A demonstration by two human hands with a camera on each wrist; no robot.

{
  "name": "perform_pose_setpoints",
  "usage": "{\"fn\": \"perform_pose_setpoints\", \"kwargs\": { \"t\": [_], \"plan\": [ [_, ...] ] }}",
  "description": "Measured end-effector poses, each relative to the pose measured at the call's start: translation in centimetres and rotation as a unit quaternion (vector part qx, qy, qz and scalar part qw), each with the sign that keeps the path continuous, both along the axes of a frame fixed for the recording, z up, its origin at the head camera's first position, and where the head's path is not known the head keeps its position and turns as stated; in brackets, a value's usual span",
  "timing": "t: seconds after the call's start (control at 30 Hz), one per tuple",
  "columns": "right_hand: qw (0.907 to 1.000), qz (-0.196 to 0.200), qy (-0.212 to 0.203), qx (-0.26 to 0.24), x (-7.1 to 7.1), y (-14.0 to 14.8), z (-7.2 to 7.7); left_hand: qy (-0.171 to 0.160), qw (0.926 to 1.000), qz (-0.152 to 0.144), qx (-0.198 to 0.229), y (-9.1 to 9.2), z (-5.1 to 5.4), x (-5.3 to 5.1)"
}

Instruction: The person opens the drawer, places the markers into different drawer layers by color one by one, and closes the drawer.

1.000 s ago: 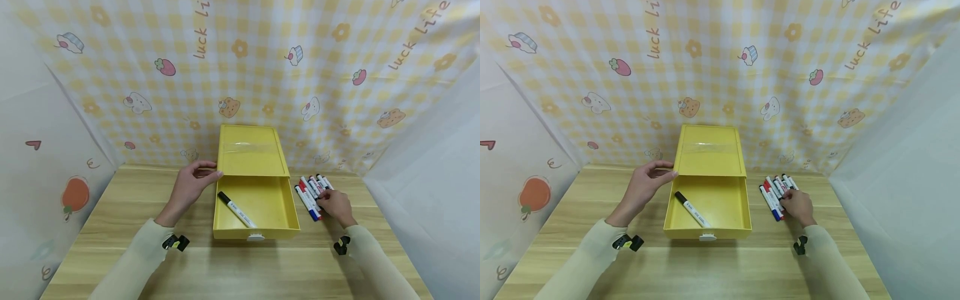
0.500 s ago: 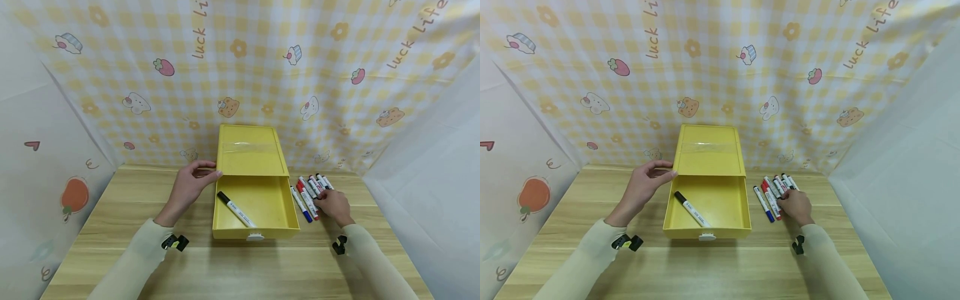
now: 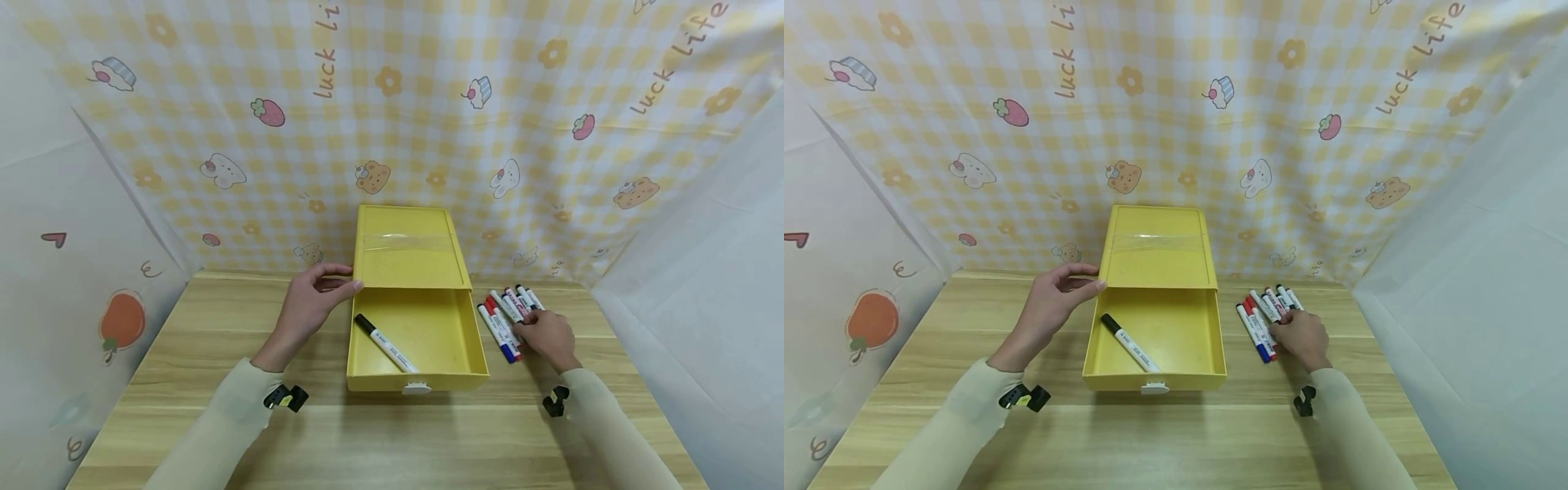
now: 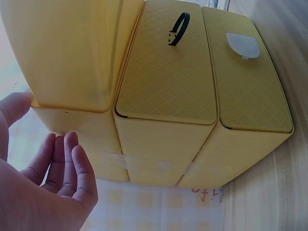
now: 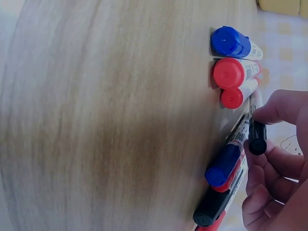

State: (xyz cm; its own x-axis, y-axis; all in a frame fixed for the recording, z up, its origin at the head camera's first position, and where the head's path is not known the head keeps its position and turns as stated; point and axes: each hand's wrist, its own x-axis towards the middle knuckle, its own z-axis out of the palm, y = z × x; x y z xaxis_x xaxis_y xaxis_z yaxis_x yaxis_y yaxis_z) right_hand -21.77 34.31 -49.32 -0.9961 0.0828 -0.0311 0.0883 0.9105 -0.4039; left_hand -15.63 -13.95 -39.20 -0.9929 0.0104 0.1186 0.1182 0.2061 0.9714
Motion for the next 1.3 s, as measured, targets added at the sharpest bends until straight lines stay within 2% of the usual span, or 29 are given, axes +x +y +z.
{"fn": "perform_pose_setpoints", "kwargs": {
  "t": [0.17,0.6,1.07,1.3],
  "plan": [
    [0.9999,-0.011,0.004,-0.003,0.2,0.1,0.2,-0.003,1.0000,0.001,0.000,0.0,0.0,0.1],
    [0.9986,-0.018,0.047,-0.017,1.2,0.4,0.6,-0.003,1.0000,0.000,-0.001,0.1,0.0,0.1],
    [0.9975,0.002,0.069,-0.016,1.4,0.2,1.6,0.002,1.0000,0.003,0.000,0.1,0.1,0.2],
    [0.9953,0.013,0.095,-0.015,1.5,-0.1,2.0,0.001,1.0000,0.003,-0.002,0.0,0.0,0.1]
  ]
}}
